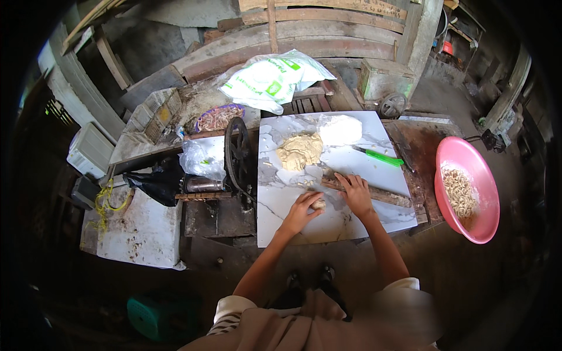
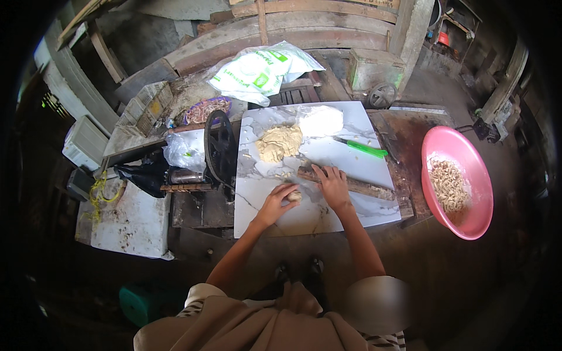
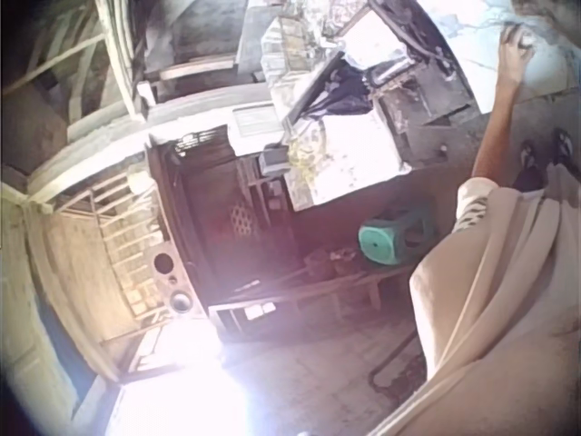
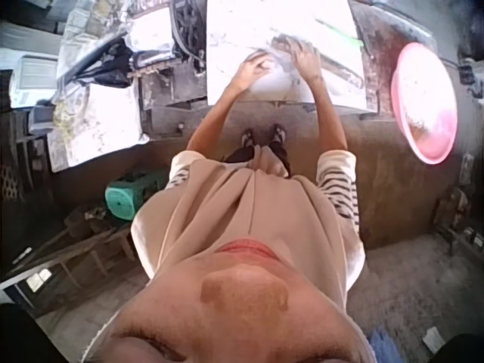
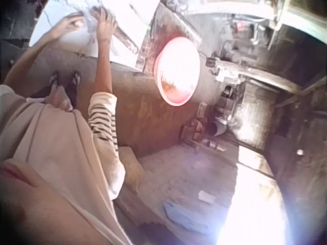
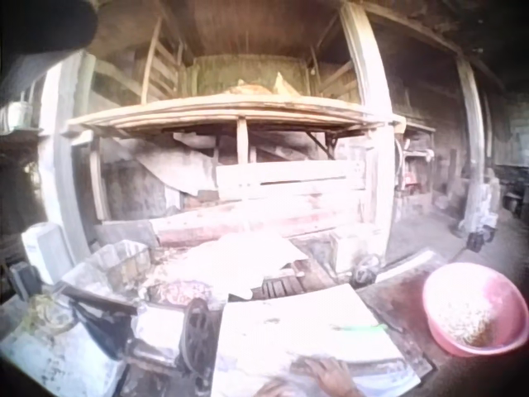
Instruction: The person prepares dough by rolling it with a wooden rolling pin, cutting it into squares with a knife, and then feeding the squares into a manual pasta machine to produce noodles which are collected in a bowl.
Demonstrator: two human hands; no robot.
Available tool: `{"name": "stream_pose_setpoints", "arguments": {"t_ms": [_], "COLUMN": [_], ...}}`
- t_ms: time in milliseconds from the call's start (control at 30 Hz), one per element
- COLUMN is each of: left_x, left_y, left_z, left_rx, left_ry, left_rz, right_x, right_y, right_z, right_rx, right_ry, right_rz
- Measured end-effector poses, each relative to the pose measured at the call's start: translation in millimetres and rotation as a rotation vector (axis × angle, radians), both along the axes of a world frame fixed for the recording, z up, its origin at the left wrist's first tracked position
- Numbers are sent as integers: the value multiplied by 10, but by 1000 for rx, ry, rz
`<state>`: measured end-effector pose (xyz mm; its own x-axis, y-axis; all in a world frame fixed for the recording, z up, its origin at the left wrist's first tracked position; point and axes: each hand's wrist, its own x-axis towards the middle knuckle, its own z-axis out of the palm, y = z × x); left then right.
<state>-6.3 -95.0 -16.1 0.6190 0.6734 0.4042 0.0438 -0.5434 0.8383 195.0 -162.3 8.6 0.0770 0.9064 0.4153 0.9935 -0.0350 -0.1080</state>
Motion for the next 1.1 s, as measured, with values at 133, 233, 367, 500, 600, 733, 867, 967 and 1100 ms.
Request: {"name": "stream_pose_setpoints", "arguments": {"t_ms": [133, 233, 367, 500, 600, 733, 867, 967, 1100], "left_x": [-68, -54, 2, 108, 185, 230, 228, 194, 114], "left_y": [12, 27, -8, -92, -154, -177, -203, -240, -260], "left_z": [-68, -119, -102, -10, 59, 86, 22, -30, -45], "left_rx": [-20, -114, -91, -255, -400, -478, -448, -483, -378], "left_ry": [34, -42, 44, -60, -193, -158, -153, -171, -26], "left_rz": [23, 7, 140, 242, 272, 346, 381, 391, 427], "right_x": [-185, -472, -678, -720, -748, -754, -759, -767, -702], "right_y": [-95, -167, -136, -67, -15, 30, 27, 7, 25], "right_z": [-42, -176, -305, -303, -263, -228, -265, -327, -402], "right_rx": [216, 270, 86, 59, 144, 179, 179, 168, 159], "right_ry": [64, 313, 580, 1140, 1425, 1378, 1201, 1315, 865], "right_rz": [-29, 102, 26, -13, 18, -29, -132, -59, -66]}}
